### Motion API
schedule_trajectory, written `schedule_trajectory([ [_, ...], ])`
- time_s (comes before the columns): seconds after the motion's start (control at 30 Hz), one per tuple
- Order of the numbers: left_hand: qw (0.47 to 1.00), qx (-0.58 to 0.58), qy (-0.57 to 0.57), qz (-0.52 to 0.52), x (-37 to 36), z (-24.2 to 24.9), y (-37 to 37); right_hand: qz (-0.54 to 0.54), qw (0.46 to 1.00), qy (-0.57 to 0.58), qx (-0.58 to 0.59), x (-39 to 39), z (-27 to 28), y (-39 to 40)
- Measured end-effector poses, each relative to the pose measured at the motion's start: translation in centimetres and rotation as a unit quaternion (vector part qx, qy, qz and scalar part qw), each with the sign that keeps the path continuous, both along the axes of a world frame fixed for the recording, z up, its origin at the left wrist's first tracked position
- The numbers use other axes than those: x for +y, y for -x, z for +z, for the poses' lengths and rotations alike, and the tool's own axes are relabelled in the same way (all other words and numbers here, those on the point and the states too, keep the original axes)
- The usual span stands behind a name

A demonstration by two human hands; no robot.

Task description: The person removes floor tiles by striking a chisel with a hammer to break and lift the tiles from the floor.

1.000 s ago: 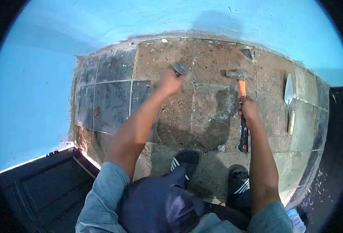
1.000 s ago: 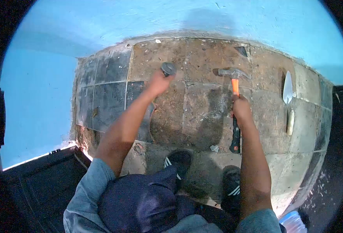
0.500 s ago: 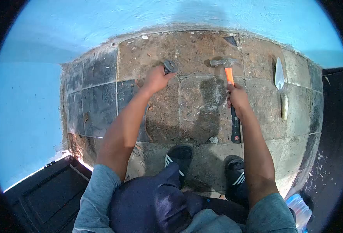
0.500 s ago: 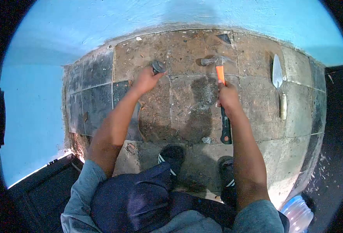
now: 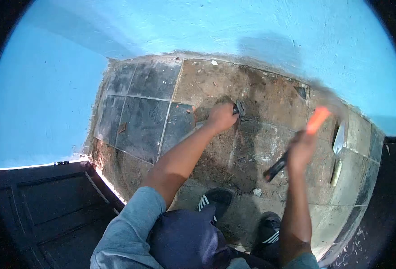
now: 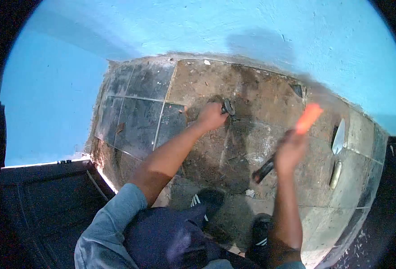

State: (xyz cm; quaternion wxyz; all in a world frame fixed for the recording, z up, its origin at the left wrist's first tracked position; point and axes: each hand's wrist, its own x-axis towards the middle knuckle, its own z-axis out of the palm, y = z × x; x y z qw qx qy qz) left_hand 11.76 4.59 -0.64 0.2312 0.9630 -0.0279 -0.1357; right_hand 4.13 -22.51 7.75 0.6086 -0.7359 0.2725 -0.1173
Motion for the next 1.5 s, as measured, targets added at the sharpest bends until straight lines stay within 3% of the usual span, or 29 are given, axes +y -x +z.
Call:
schedule_trajectory([
  [0.03, 1.000, -0.007, 0.006, -0.001, 0.0, 0.1, 0.2, 0.118, 0.952, 0.281, -0.008, 0.2, -7.4, 1.1],
  [0.07, 1.000, -0.015, 0.013, -0.001, -0.1, 0.2, 0.2, 0.205, 0.951, 0.223, 0.064, 1.6, -7.8, 1.2],
  [0.13, 1.000, -0.013, 0.012, 0.003, -0.2, 0.5, 0.6, 0.258, 0.947, 0.085, 0.169, 3.6, -6.3, 1.8],
  [0.2, 1.000, -0.008, 0.018, 0.002, -0.4, 1.4, 0.2, 0.196, 0.952, -0.068, 0.224, 3.4, -2.6, 1.8],
  [0.23, 1.000, 0.002, 0.023, 0.000, -0.4, 2.0, 0.5, 0.182, 0.952, -0.083, 0.232, 2.7, -2.5, 1.9],
  [0.47, 0.996, 0.063, 0.015, -0.063, -1.8, 4.4, 3.0, 0.115, 0.960, -0.130, 0.221, -2.3, -5.7, 1.7],
  [0.67, 0.995, -0.025, 0.005, -0.091, -0.5, 2.1, 2.3, 0.119, 0.956, -0.127, 0.236, -2.1, -5.4, 1.9],
  [0.77, 0.993, 0.008, -0.010, -0.118, -0.6, 2.3, 1.8, 0.114, 0.955, -0.130, 0.240, -2.1, -5.5, 1.8],
  [1.0, 0.997, 0.021, 0.034, -0.064, 0.3, 2.9, 1.4, 0.113, 0.954, -0.149, 0.235, -2.2, -5.2, 1.8],
  [1.2, 0.997, 0.017, 0.066, -0.023, 0.7, 2.3, -0.4, 0.053, 0.981, -0.135, 0.128, -3.1, 0.5, 1.2],
  [1.4, 0.998, 0.029, 0.046, -0.027, 0.2, 2.7, -0.5, -0.124, 0.983, -0.094, -0.098, -7.2, 9.7, -2.2],
  [1.5, 0.998, 0.037, 0.050, -0.023, 0.3, 3.0, -0.6, -0.142, 0.972, -0.104, -0.158, -5.6, 8.6, -1.9],
])
